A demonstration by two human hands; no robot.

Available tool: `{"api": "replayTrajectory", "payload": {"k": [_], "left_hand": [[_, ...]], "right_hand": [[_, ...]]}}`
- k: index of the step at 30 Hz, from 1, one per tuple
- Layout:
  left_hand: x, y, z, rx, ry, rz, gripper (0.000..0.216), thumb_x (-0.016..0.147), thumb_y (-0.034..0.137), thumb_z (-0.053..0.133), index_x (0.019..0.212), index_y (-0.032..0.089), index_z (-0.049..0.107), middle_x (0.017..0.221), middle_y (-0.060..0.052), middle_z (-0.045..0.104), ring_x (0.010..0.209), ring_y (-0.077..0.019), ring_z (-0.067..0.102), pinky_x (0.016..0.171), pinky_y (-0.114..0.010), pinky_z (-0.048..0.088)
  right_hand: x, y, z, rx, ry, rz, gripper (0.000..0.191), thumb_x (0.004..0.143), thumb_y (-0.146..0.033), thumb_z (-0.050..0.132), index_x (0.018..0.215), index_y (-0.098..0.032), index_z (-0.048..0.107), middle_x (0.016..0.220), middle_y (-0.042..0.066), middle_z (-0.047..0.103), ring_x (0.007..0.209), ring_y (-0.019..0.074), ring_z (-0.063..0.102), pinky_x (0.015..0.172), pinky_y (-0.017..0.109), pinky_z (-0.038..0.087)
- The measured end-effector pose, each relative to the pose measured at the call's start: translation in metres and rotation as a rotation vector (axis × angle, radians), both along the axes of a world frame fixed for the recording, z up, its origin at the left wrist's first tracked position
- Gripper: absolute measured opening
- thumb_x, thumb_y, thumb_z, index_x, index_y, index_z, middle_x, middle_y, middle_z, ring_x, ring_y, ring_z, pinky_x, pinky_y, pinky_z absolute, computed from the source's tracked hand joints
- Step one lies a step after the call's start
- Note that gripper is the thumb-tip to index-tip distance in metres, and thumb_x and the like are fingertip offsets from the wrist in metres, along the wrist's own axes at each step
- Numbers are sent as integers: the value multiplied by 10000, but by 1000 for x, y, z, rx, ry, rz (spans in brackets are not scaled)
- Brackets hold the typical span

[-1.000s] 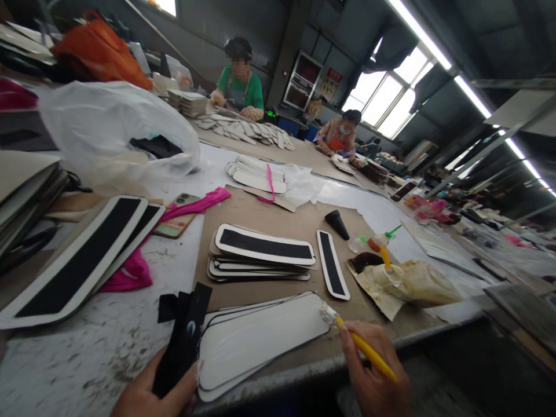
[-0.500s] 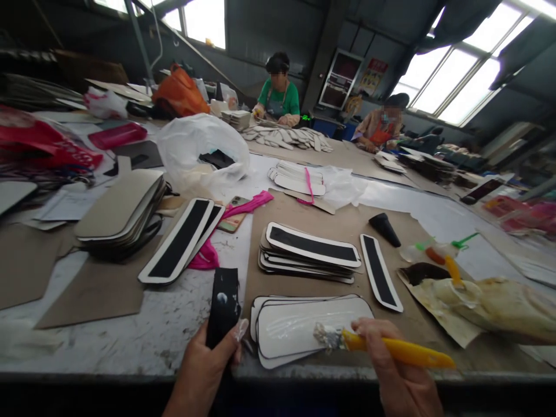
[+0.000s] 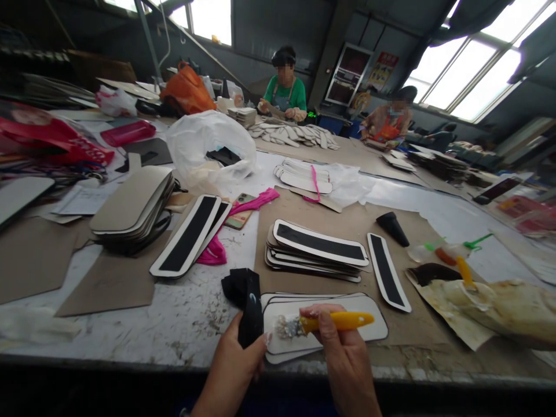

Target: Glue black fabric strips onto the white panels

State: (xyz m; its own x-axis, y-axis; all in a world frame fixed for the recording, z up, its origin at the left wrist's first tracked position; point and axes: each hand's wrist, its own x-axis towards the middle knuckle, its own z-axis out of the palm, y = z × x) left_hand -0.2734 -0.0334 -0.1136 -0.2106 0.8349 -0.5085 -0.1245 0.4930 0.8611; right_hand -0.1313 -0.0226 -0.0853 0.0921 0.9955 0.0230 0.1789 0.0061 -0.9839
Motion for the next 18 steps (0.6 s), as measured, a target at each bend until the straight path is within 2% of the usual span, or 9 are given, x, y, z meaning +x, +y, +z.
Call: {"api": "replayTrajectory", "payload": {"k": [3,5,8,12,15,18], "left_hand": [[2,1,-1,-6,27,-16,451,621,339,569,999,130,439,313,76,454,286,-109,392,311,-179,303],[2,0,-3,-2,40,-21,430,624,341,562,982,140,437,315,71,466,284,-112,405,314,-182,321],[2,-1,-7,11,52,-16,402,628,369,578,946,162,444,327,67,486,298,-122,436,330,-195,360],[2,-4,-11,23,62,12,406,617,394,590,927,174,445,318,70,488,300,-136,449,343,-209,379],[3,-5,-14,26,75,5,388,627,401,584,914,179,448,325,65,499,306,-146,460,355,-221,384],[3,-5,-15,36,83,0,352,630,398,583,881,190,452,329,63,502,308,-149,463,369,-226,380]], "right_hand": [[3,-2,-6,75,-149,-41,263,883,-394,432,871,-180,585,877,69,614,847,194,575,744,302,473],[13,-2,-8,179,-283,-73,217,885,-346,442,881,-187,589,876,60,618,841,183,579,737,282,472],[41,-1,-7,338,-503,-113,192,887,-293,438,887,-185,596,879,56,622,840,173,590,749,275,475],[87,0,-4,422,-779,-253,238,893,-313,414,878,-167,602,841,69,636,801,182,609,721,296,491],[111,-1,0,480,-899,-301,250,893,-324,414,881,-159,602,835,78,641,804,193,614,724,315,494],[120,-4,5,539,-931,-319,236,885,-318,429,886,-155,599,843,84,641,808,199,615,739,326,490]]}}
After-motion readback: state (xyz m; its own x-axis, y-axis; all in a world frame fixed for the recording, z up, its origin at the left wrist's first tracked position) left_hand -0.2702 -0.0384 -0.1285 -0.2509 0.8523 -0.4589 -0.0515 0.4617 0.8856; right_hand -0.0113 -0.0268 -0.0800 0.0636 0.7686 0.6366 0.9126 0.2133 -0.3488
